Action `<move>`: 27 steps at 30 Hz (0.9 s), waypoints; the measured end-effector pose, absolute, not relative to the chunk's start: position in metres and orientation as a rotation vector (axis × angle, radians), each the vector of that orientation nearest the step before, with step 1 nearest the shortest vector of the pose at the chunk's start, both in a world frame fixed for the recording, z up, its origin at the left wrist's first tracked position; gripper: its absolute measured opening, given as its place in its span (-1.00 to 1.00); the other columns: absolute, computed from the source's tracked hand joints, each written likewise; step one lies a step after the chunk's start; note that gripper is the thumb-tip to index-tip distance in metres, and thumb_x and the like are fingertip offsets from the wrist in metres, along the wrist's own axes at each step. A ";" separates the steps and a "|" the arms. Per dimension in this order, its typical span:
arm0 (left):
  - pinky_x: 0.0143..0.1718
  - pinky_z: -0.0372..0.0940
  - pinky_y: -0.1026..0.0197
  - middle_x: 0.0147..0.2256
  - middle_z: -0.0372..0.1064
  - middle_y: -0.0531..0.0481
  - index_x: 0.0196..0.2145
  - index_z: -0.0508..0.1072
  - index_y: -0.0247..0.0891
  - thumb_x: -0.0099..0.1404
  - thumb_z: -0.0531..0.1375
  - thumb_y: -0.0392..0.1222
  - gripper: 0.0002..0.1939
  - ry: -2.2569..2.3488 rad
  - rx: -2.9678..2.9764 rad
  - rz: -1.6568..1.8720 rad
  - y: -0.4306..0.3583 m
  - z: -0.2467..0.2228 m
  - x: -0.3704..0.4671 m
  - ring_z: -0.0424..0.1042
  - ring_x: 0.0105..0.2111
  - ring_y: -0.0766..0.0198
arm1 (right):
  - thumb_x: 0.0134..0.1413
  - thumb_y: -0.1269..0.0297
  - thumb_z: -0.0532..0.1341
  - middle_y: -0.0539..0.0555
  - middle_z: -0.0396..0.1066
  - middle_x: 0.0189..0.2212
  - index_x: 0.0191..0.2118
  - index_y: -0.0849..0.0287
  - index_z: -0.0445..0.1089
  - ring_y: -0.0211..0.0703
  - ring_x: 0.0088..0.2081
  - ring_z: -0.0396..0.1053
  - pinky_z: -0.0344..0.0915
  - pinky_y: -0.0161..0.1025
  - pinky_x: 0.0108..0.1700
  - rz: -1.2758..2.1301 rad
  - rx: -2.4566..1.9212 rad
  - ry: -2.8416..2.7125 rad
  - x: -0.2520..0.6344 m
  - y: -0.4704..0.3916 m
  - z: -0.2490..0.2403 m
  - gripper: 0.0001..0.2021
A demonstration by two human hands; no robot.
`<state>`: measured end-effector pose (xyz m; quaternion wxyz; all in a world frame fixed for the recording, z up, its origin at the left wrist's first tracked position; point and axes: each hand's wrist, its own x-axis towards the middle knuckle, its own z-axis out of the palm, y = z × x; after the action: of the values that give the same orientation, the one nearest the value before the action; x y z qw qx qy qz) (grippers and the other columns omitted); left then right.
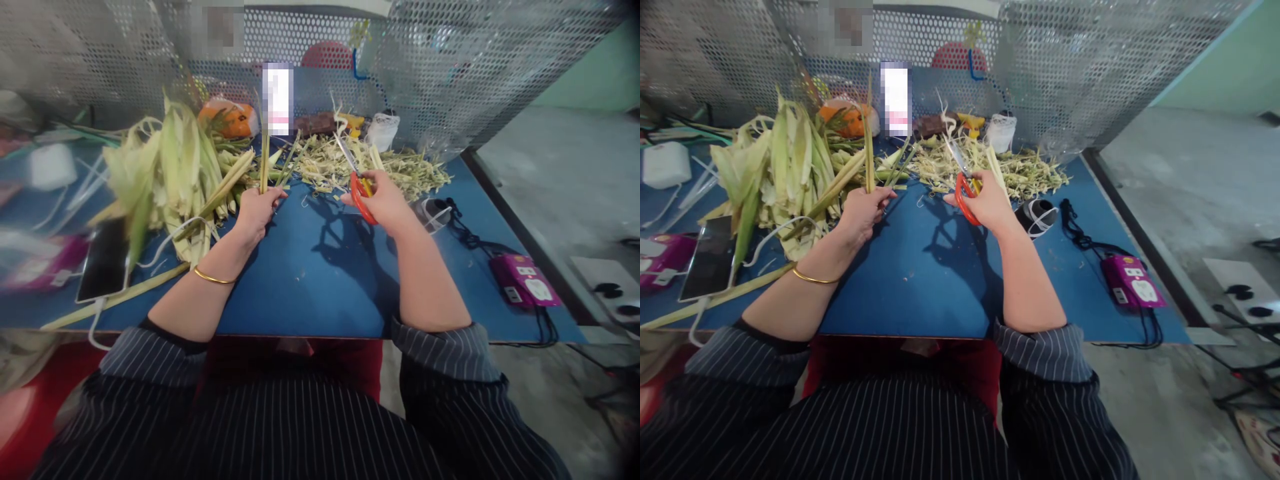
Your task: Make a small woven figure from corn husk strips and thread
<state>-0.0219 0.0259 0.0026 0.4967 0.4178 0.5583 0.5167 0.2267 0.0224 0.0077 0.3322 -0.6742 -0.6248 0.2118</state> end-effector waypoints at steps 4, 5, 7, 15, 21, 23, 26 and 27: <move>-0.66 -0.14 0.32 -0.68 0.10 0.16 -0.59 0.45 -0.34 0.16 0.23 -0.37 -0.82 1.357 1.033 1.298 0.027 0.001 -0.022 0.00 -0.69 0.51 | -0.06 -0.16 0.33 0.21 0.52 -0.18 0.04 0.17 0.44 0.11 -0.19 0.46 0.38 0.03 -0.11 0.392 -1.830 -1.617 0.224 0.021 0.008 -0.38; -0.65 -0.12 0.32 -0.67 0.10 0.16 -0.59 0.46 -0.34 0.17 0.23 -0.37 -0.81 1.359 1.041 1.305 0.027 0.000 -0.022 0.01 -0.68 0.51 | -0.05 -0.15 0.33 0.23 0.53 -0.17 0.00 0.17 0.46 0.14 -0.17 0.46 0.37 0.05 -0.09 0.312 -1.865 -1.616 0.225 0.021 0.008 -0.41; -0.64 -0.09 0.33 -0.67 0.11 0.15 -0.59 0.46 -0.33 0.18 0.23 -0.35 -0.80 1.367 1.062 1.314 0.028 -0.001 -0.022 0.03 -0.67 0.50 | -0.05 -0.13 0.34 0.25 0.53 -0.16 -0.03 0.18 0.50 0.18 -0.15 0.45 0.35 0.07 -0.08 0.208 -1.914 -1.621 0.226 0.020 0.009 -0.45; -0.59 -0.06 0.31 -0.66 0.12 0.14 -0.59 0.49 -0.30 0.19 0.25 -0.28 -0.79 1.398 1.149 1.306 0.028 -0.005 -0.020 0.05 -0.64 0.46 | 0.03 -0.11 0.28 0.16 0.56 -0.21 -0.07 0.11 0.55 0.13 -0.17 0.46 0.32 -0.04 -0.13 0.212 -1.817 -1.820 0.217 0.014 0.018 -0.54; -0.57 -0.07 0.28 -0.65 0.16 0.11 -0.55 0.55 -0.30 0.18 0.27 -0.19 -0.81 1.486 1.315 1.254 0.025 -0.009 -0.018 0.07 -0.62 0.43 | 0.10 -0.08 0.24 0.15 0.55 -0.24 -0.13 0.11 0.55 0.10 -0.17 0.44 0.27 -0.11 -0.16 0.218 -1.817 -1.896 0.210 0.009 0.022 -0.61; -0.57 -0.06 0.27 -0.65 0.17 0.11 -0.53 0.56 -0.30 0.17 0.27 -0.17 -0.81 1.503 1.353 1.240 0.025 -0.010 -0.018 0.07 -0.62 0.42 | 0.13 -0.04 0.23 0.14 0.55 -0.26 -0.16 0.11 0.54 0.07 -0.19 0.43 0.26 -0.12 -0.18 0.209 -1.814 -1.900 0.211 0.009 0.023 -0.65; -0.57 -0.06 0.26 -0.65 0.17 0.12 -0.53 0.56 -0.30 0.17 0.26 -0.14 -0.80 1.500 1.376 1.232 0.026 -0.011 -0.018 0.06 -0.63 0.42 | 0.14 0.00 0.22 0.12 0.55 -0.28 -0.18 0.10 0.54 0.05 -0.23 0.42 0.25 -0.13 -0.19 0.200 -1.831 -1.900 0.212 0.010 0.022 -0.69; -0.57 -0.06 0.26 -0.65 0.17 0.12 -0.53 0.56 -0.30 0.17 0.26 -0.14 -0.80 1.499 1.379 1.232 0.026 -0.011 -0.018 0.07 -0.63 0.42 | 0.13 0.00 0.23 0.13 0.55 -0.28 -0.18 0.10 0.54 0.06 -0.23 0.42 0.25 -0.13 -0.20 0.200 -1.837 -1.904 0.212 0.010 0.022 -0.70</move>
<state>-0.0182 0.0262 -0.0113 0.3715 0.5380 0.5846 0.4804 0.2120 0.0102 0.0217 0.2417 -0.6720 -0.6962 0.0730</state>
